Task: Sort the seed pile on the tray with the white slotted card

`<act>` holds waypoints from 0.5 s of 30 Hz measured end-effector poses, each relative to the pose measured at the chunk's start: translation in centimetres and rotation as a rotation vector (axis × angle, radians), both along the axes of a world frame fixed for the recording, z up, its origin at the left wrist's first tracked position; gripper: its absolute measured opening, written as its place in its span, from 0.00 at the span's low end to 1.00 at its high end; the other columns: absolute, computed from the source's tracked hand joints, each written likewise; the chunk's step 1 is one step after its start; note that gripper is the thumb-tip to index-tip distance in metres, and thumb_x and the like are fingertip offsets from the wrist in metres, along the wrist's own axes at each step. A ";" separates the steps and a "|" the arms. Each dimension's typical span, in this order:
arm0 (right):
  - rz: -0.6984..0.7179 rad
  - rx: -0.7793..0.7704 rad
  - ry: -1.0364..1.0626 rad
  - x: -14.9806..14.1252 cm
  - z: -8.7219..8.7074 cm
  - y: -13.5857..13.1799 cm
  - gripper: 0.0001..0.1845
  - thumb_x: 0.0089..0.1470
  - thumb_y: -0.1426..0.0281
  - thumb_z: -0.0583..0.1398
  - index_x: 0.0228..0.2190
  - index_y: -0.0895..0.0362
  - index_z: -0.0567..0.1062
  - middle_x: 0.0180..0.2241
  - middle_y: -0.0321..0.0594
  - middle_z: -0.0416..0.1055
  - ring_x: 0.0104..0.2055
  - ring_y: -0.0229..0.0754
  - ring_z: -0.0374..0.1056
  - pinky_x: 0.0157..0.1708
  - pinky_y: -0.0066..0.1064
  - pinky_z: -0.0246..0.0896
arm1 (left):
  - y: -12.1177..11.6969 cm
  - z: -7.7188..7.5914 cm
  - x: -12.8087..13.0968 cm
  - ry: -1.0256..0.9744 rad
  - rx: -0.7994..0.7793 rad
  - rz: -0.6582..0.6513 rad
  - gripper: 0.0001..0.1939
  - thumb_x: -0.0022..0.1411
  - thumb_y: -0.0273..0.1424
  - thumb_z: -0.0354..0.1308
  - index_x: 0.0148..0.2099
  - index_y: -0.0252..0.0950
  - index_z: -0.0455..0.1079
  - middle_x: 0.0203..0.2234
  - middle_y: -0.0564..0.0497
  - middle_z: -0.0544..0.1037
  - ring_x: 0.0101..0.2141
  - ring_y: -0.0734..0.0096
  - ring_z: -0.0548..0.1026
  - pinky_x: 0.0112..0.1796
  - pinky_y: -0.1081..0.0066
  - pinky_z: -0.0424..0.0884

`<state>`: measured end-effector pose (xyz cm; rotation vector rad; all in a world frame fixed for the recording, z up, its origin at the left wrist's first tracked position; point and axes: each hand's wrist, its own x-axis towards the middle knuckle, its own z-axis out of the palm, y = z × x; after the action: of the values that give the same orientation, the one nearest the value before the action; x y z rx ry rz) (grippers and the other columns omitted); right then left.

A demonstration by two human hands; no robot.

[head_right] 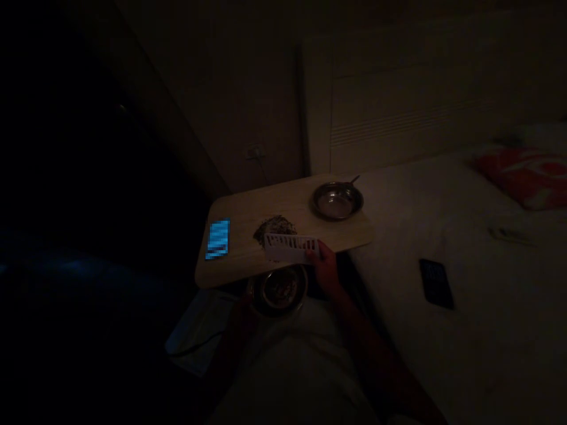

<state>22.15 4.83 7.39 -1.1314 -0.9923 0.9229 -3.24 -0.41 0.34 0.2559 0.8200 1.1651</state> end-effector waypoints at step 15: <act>-0.024 -0.017 0.052 1.0 -0.2 0.0 0.14 0.46 0.60 0.66 0.34 0.54 0.79 0.33 0.38 0.78 0.35 0.46 0.71 0.37 0.35 0.66 | -0.4 -0.1 -0.2 0.049 0.058 0.025 0.18 0.54 0.26 0.63 0.49 0.40 0.78 0.48 0.48 0.83 0.63 0.49 0.65 0.65 0.55 0.55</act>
<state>23.16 4.85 7.21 -1.1262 -0.9287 0.9386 -3.41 -0.79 0.20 0.3235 0.8349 1.2110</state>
